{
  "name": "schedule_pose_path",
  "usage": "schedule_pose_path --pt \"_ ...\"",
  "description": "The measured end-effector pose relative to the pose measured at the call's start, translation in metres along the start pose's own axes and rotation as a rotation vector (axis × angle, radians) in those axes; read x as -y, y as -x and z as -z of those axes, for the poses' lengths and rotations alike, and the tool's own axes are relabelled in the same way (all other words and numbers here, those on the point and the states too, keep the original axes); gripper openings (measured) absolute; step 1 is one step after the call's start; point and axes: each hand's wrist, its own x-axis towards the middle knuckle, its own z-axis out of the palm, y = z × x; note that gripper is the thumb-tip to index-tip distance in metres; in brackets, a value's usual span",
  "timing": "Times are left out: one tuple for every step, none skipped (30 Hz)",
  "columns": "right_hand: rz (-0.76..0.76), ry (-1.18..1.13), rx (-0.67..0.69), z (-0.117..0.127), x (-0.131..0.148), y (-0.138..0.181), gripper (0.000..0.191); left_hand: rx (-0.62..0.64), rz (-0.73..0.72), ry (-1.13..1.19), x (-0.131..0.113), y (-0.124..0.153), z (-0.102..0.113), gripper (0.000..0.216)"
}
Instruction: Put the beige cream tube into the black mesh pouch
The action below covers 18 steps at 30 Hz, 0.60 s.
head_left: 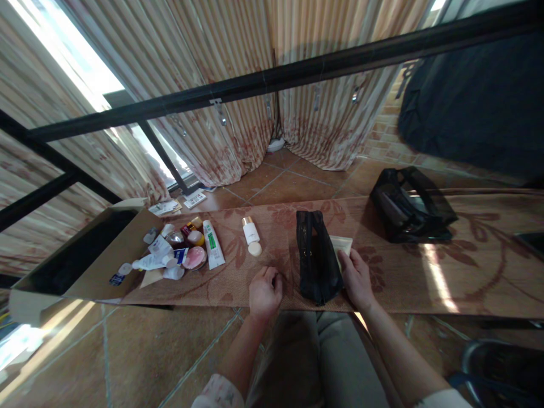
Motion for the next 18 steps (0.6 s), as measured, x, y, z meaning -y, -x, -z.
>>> schedule_pose_path --pt "0.002 -0.003 0.002 0.0 0.0002 0.0 0.041 -0.002 0.0 0.0 0.0 -0.0001 0.0 0.015" --pt "0.006 -0.001 0.004 0.0 0.0003 0.0001 0.041 -0.004 0.0 0.001 -0.0001 -0.0003 0.0 0.014" --pt "0.01 0.006 0.005 0.0001 0.0005 0.0002 0.041 -0.004 0.001 0.0 -0.0002 -0.0004 0.0001 0.014" --pt "0.014 0.014 0.007 0.0002 0.0006 0.0004 0.041 -0.003 0.001 -0.001 -0.0003 -0.0006 0.0002 0.015" --pt "0.016 0.017 0.008 0.0003 0.0006 0.0005 0.041 -0.002 0.0 -0.002 -0.0004 -0.0008 0.0002 0.015" --pt "0.016 0.016 0.011 0.0004 0.0005 0.0006 0.04 -0.001 -0.002 -0.003 -0.0004 -0.0009 0.0002 0.015" --pt "0.015 0.013 0.013 0.0004 0.0004 0.0006 0.04 -0.001 -0.004 -0.002 -0.0004 -0.0009 0.0002 0.015" --pt "0.013 0.008 0.015 0.0004 0.0003 0.0006 0.039 -0.002 -0.006 -0.001 -0.0004 -0.0008 0.0001 0.015" --pt "0.011 0.003 0.015 0.0005 0.0003 0.0006 0.039 -0.004 -0.008 0.001 -0.0003 -0.0007 0.0 0.015" --pt "0.012 -0.001 0.016 0.0005 0.0004 0.0006 0.038 -0.006 -0.009 0.002 -0.0003 -0.0005 -0.0001 0.015" --pt "0.015 -0.002 0.017 0.0005 0.0007 0.0007 0.038 -0.007 -0.009 0.001 -0.0002 -0.0003 -0.0001 0.015" --pt "0.019 -0.001 0.016 0.0006 0.0011 0.0008 0.037 -0.007 -0.008 -0.001 -0.0002 -0.0001 -0.0001 0.015" --pt "0.021 0.002 0.015 0.0006 0.0016 0.001 0.036 -0.007 -0.009 -0.003 -0.0001 0.0 -0.0001 0.015" --pt "0.021 0.006 0.017 0.0007 0.0021 0.0013 0.036 -0.005 -0.009 -0.006 -0.0001 0.0001 0.0 0.015" --pt "0.018 0.01 0.018 0.0007 0.0025 0.0016 0.036 -0.004 -0.008 -0.009 -0.0001 0.0002 0.0002 0.015" --pt "0.016 0.01 0.017 0.0007 0.0029 0.0018 0.035 -0.003 -0.007 -0.012 0.0 0.0002 0.0003 0.015" --pt "0.013 0.008 0.016 0.0006 0.0031 0.0019 0.035 0.0 -0.006 -0.014 0.0 0.0002 0.0004 0.015" --pt "0.013 0.004 0.015 0.0004 0.0031 0.0019 0.035 0.002 -0.004 -0.017 0.0 0.0002 0.0005 0.015"
